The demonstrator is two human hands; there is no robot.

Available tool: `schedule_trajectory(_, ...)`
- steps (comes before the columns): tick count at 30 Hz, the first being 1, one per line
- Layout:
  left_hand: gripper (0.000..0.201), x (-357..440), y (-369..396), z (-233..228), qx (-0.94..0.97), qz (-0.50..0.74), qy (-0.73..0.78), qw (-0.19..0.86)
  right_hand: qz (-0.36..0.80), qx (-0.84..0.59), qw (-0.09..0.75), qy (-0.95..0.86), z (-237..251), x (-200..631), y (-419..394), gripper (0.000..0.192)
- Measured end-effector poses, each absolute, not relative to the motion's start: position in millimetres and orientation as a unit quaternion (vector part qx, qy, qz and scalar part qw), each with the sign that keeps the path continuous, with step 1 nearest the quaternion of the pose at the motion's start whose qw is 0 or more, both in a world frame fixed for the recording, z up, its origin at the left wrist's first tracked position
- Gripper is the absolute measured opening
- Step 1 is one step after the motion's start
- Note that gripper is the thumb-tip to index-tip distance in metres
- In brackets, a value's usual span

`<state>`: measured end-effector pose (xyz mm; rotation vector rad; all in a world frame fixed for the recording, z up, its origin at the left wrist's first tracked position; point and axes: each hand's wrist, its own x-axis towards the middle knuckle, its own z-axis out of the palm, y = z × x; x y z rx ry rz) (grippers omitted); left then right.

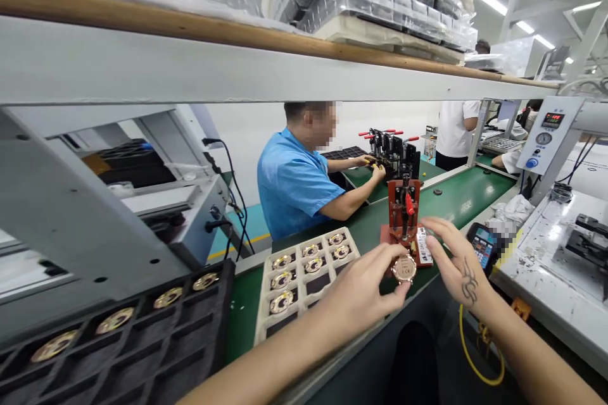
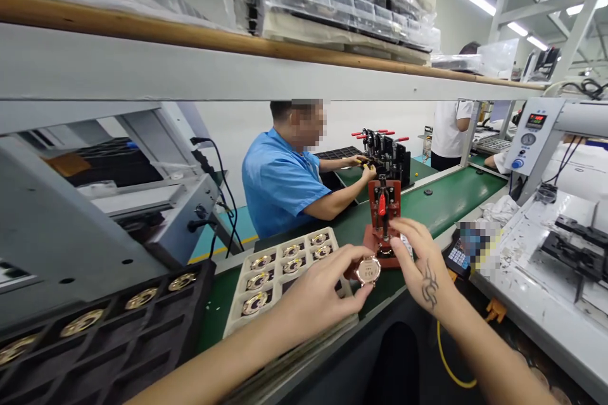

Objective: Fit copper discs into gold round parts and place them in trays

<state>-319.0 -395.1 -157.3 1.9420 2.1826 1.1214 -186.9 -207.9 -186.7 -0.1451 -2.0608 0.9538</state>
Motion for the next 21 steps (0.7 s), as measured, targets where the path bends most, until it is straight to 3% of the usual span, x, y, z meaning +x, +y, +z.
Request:
schedule_trajectory(4,0.03,-299.8,-388.5,-160.1,0.665,0.338,0.666,-0.029,0.558,-0.116,0.331,-0.752,-200.2,-146.3,-234.8,0.033)
schedule_trajectory(8,0.033,-285.4,-380.3,-157.2,0.68,0.356,0.64,-0.01,0.648,-0.108,0.294,-0.694,-197.5,-130.6,-244.5,0.035)
schedule_trajectory(12,0.032,-272.4,-379.3,-149.7,0.635,0.41,0.646,0.104,0.703,-0.104,0.279,-0.645,-192.5,-122.0,-243.3,0.035)
schedule_trajectory(16,0.059,-268.2,-383.0,-146.0,0.516,0.502,0.628,0.294,0.751,-0.09,0.272,-0.595,-198.3,-114.8,-245.1,0.033)
schedule_trajectory(21,0.038,-269.8,-385.5,-148.2,0.413,0.558,0.575,0.434,0.763,-0.091,0.271,-0.58,-202.5,-113.9,-248.2,0.034)
